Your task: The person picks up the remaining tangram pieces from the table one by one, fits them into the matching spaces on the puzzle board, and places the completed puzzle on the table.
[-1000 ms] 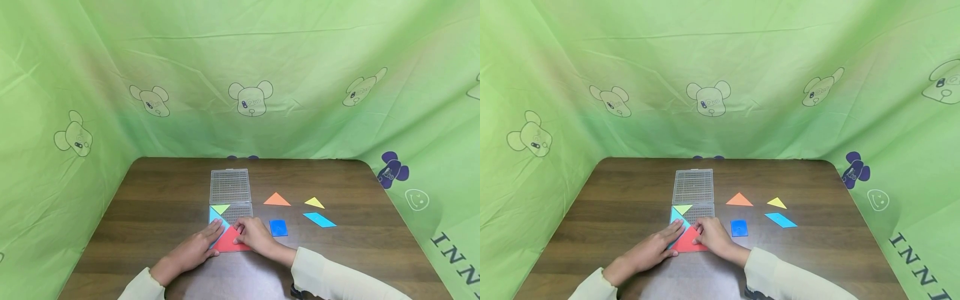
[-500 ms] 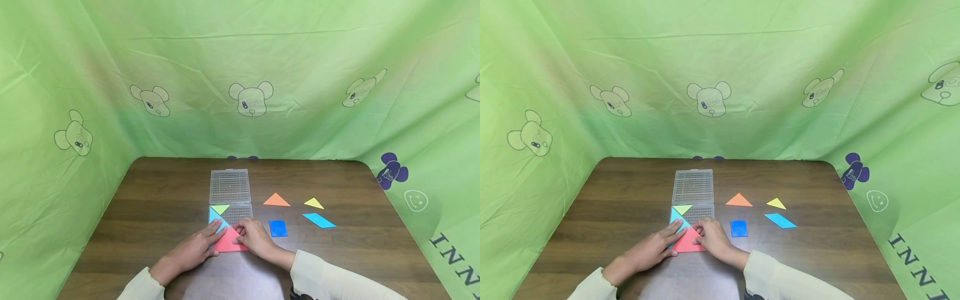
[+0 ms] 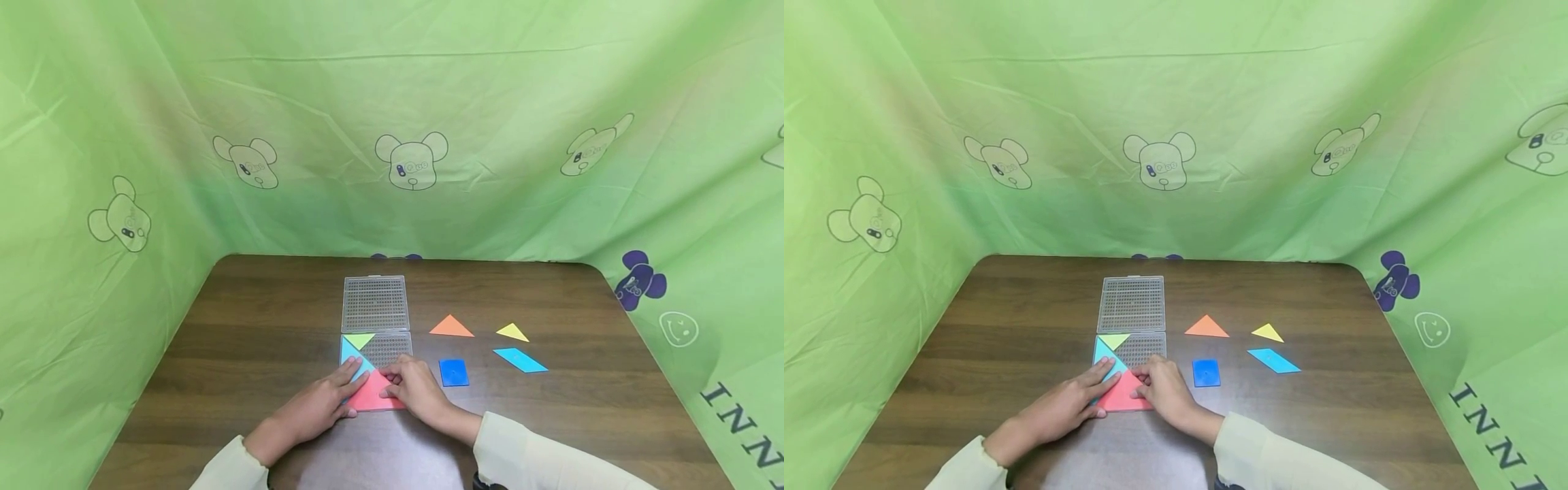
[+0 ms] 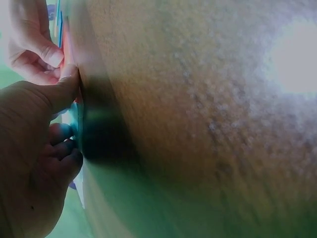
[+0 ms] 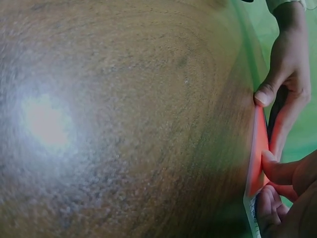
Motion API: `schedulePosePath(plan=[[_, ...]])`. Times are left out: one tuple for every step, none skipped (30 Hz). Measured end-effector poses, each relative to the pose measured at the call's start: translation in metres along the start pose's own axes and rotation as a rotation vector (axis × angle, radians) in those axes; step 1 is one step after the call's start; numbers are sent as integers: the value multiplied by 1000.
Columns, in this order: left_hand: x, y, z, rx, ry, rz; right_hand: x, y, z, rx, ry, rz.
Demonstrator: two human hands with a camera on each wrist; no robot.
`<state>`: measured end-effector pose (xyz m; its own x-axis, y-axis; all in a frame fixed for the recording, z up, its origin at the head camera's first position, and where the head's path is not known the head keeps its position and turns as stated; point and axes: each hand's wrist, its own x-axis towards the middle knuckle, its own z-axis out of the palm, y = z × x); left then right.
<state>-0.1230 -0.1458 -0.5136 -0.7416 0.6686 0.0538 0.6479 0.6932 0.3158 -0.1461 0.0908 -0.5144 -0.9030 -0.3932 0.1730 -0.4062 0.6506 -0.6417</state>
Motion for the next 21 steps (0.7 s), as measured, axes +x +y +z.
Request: schedulePosePath(plan=[[0, 0, 0, 2, -5, -1, 0, 0, 0, -1, 3, -2], [0, 1, -1, 4, -9, -2, 0, 0, 1, -1, 4, -5], [0, 1, -1, 8, -15, -2, 0, 0, 1, -1, 4, -6], [0, 1, -1, 10, -16, -1, 0, 1, 1, 0, 5, -6], [1, 1, -1, 11, -20, -3, 0, 1, 1, 3, 6, -4], [1, 1, -1, 10, -23, -4, 0, 1, 2, 5, 6, -3], [1, 1, -1, 9, -28, -9, 0, 1, 2, 9, 5, -1], [1, 1, -1, 7, -32, -13, 0, 1, 2, 13, 5, 1], [1, 1, -1, 5, -35, -17, 0, 1, 2, 17, 5, 5], [1, 1, -1, 6, -36, -20, 0, 1, 3, 20, 5, 7], [1, 1, -2, 2, -41, -27, 0, 1, 3, 25, 4, 11], [1, 1, -2, -1, -46, -32, 0, 1, 3, 29, 1, 15], [1, 1, -2, -3, -49, -37, 0, 1, 3, 34, -1, 20], [1, 1, -2, -5, -53, -41, 0, 1, 3, 36, -2, 21], [1, 1, -2, -5, -55, -43, 0, 2, 3, 39, -6, 27], [1, 1, -2, -7, -57, -45, 1, 2, 3, 42, -9, 29], [1, 1, -2, -10, -61, -48, 1, 2, 3, 45, -13, 35], [0, 1, -2, -8, -62, -49, 1, 2, 3, 46, -17, 37], [1, 1, -2, -7, -64, -50, 1, 3, 3, 47, -21, 40], [1, 1, -2, -7, -66, -49, 1, 3, 3, 48, -24, 43], [1, 1, -2, -7, -69, -49, 1, 3, 3, 50, -28, 50]])
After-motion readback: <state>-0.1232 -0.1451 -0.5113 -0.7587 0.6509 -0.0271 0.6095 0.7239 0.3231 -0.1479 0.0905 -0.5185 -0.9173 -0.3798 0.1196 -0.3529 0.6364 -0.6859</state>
